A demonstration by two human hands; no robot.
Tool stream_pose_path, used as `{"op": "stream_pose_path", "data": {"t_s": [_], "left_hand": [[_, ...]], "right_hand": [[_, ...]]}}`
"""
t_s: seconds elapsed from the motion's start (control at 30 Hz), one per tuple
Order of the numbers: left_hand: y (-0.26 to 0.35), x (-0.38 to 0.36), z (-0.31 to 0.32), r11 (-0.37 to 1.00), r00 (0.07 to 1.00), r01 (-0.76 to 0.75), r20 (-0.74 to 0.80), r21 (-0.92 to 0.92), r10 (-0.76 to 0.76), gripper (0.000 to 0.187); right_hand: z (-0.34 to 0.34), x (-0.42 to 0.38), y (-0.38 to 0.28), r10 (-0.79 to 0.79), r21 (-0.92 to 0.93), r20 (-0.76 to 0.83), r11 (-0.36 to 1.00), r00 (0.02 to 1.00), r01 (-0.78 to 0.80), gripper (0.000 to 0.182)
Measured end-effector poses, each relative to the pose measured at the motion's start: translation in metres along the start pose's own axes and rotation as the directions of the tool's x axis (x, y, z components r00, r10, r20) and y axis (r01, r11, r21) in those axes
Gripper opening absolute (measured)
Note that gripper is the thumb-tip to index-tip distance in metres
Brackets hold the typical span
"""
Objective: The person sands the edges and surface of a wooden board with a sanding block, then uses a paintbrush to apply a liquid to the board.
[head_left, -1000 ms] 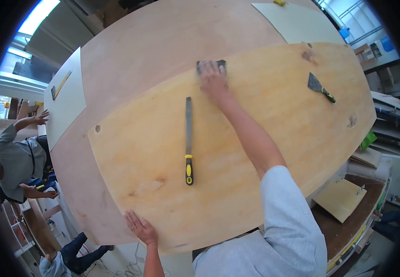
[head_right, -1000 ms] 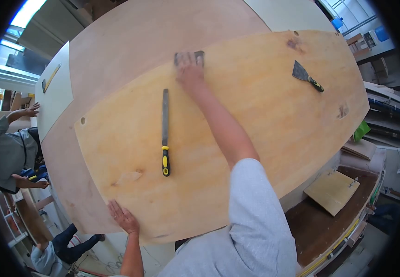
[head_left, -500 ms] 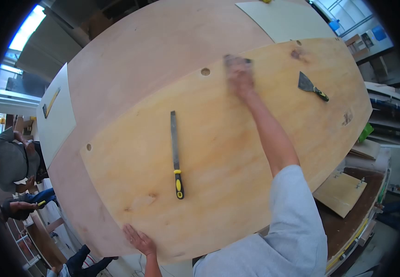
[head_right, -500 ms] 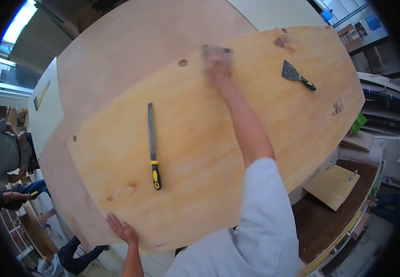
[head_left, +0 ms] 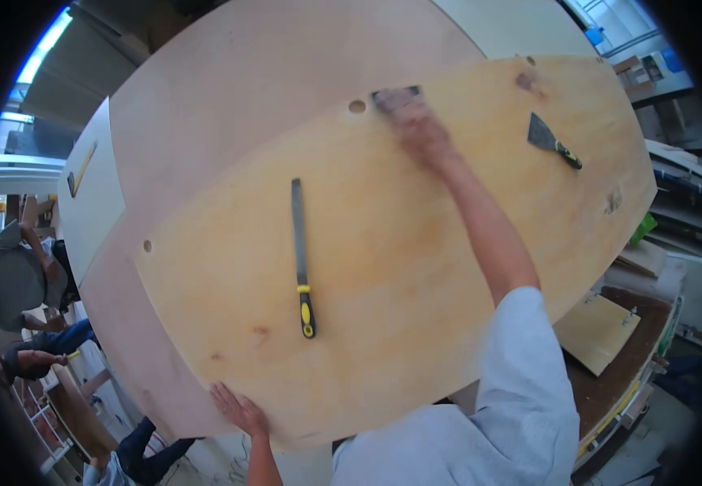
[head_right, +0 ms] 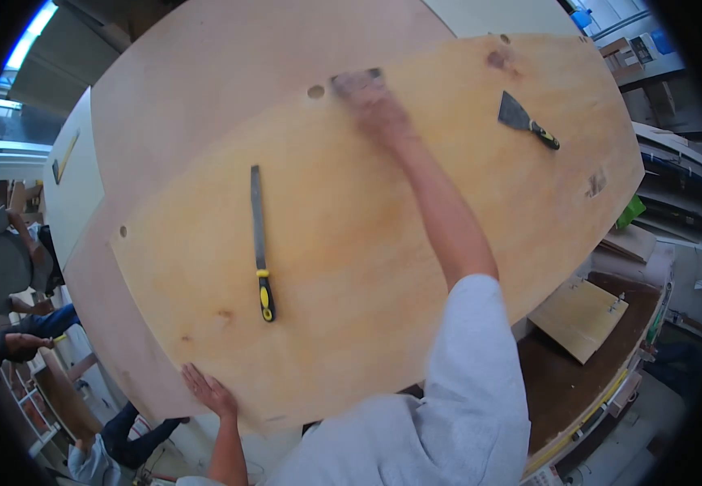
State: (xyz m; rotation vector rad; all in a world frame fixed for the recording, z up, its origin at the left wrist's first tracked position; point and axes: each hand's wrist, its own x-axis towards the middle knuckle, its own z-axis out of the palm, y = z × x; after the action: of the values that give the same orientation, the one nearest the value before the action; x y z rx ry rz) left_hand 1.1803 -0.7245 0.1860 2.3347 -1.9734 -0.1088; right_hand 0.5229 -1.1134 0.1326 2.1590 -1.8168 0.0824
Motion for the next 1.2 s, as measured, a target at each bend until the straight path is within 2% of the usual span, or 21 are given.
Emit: {"op": "stream_pose_path", "data": {"t_s": [0.03,0.07,0.13,0.23,0.3,0.37,0.47,0.53,0.6,0.63,0.67,0.7,0.77,0.87,0.9,0.93,0.97,1.07,1.1,1.17,1.2], "left_hand": [[-0.003,0.003,0.003,1.0,1.0,-0.003,-0.008,0.016,0.003,0.062],[-0.005,0.003,0.004,1.0,1.0,-0.02,-0.016,0.02,0.02,0.062],[-0.008,0.003,0.004,0.998,0.998,-0.048,-0.036,0.031,0.05,0.061],[-0.008,0.001,0.004,1.0,1.0,-0.025,-0.014,0.004,0.025,0.061],[-0.005,0.0,0.002,1.0,1.0,-0.028,-0.013,0.008,0.028,0.061],[-0.003,0.004,0.003,1.0,1.0,-0.02,-0.02,0.001,0.02,0.06],[-0.008,-0.003,0.008,1.0,1.0,-0.015,-0.019,-0.002,0.015,0.06],[-0.014,-0.001,0.012,0.999,0.998,-0.04,-0.05,0.024,0.041,0.059],[-0.007,0.003,0.009,1.0,0.999,-0.03,-0.035,0.006,0.03,0.059],[-0.006,0.001,0.005,1.0,0.999,-0.026,-0.022,0.0,0.026,0.059],[-0.008,-0.001,0.003,0.999,0.999,-0.034,-0.021,0.016,0.034,0.059],[-0.007,0.0,0.004,0.999,0.999,-0.043,-0.028,0.024,0.044,0.059],[-0.005,-0.001,0.005,0.999,0.998,-0.046,-0.04,0.025,0.047,0.059],[-0.006,-0.004,0.007,0.999,0.998,-0.05,-0.046,0.004,0.05,0.059],[-0.008,-0.003,0.009,0.999,0.997,-0.051,-0.056,0.004,0.051,0.059],[-0.01,-0.001,0.009,0.999,0.996,-0.053,-0.067,0.008,0.053,0.059],[-0.011,0.002,0.01,0.998,0.995,-0.058,-0.079,0.002,0.058,0.058],[-0.011,-0.002,0.01,0.997,0.993,-0.07,-0.095,-0.008,0.069,0.058],[-0.012,-0.001,0.011,0.997,0.992,-0.073,-0.103,-0.006,0.072,0.058],[-0.013,-0.001,0.011,0.997,0.991,-0.071,-0.114,-0.002,0.071,0.058],[-0.013,-0.002,0.011,0.998,0.991,-0.069,-0.116,-0.002,0.068,0.058]], "right_hand": [[-0.008,-0.006,0.02,-0.017,-0.24,0.029,0.971,0.999,0.023,0.057],[-0.039,-0.001,0.037,0.207,-0.26,0.345,0.958,0.916,-0.118,0.058],[-0.058,0.004,0.045,0.401,-0.32,0.521,0.91,0.753,-0.263,0.057],[-0.046,-0.013,0.034,0.397,-0.316,0.256,0.896,0.882,-0.312,0.055],[-0.06,-0.042,-0.028,0.304,0.137,0.087,0.94,0.949,-0.313,0.056],[-0.074,-0.078,-0.076,0.113,0.452,0.034,0.885,0.993,-0.116,0.06],[-0.088,-0.115,-0.051,-0.027,0.407,0.031,0.914,0.999,0.012,0.059],[-0.073,-0.125,-0.021,0.244,0.348,0.053,0.904,0.968,-0.247,0.059],[-0.066,-0.131,-0.004,0.484,0.311,0.083,0.818,0.871,-0.484,0.059],[-0.061,-0.135,-0.018,0.331,-0.037,0.025,0.943,0.943,-0.33,0.06],[-0.058,-0.147,-0.046,0.338,0.224,0.033,0.915,0.941,-0.337,0.06],[-0.076,-0.151,-0.086,0.346,0.466,0.029,0.825,0.938,-0.319,0.06],[-0.112,-0.168,-0.141,-0.019,0.496,0.066,0.868,0.998,-0.016,0.062],[-0.106,-0.2,-0.12,-0.081,0.523,0.073,0.851,0.994,0.031,0.062],[-0.1,-0.205,-0.092,0.075,0.454,0.071,0.885,0.995,-0.099,0.062],[-0.081,-0.214,-0.059,0.123,0.059,0.108,0.99,0.987,-0.129,0.062],[-0.067,-0.221,-0.04,0.183,-0.346,0.122,0.929,0.976,-0.131,0.061],[-0.077,-0.227,-0.062,0.379,0.007,0.026,0.925,0.925,-0.379,0.061],[-0.084,-0.234,-0.096,0.338,0.049,0.181,0.935,0.923,-0.352,0.059],[-0.142,-0.241,-0.177,0.185,0.217,0.131,0.953,0.974,-0.211,0.058],[-0.157,-0.261,-0.194,0.132,0.331,0.104,0.93,0.986,-0.16,0.057]]}}
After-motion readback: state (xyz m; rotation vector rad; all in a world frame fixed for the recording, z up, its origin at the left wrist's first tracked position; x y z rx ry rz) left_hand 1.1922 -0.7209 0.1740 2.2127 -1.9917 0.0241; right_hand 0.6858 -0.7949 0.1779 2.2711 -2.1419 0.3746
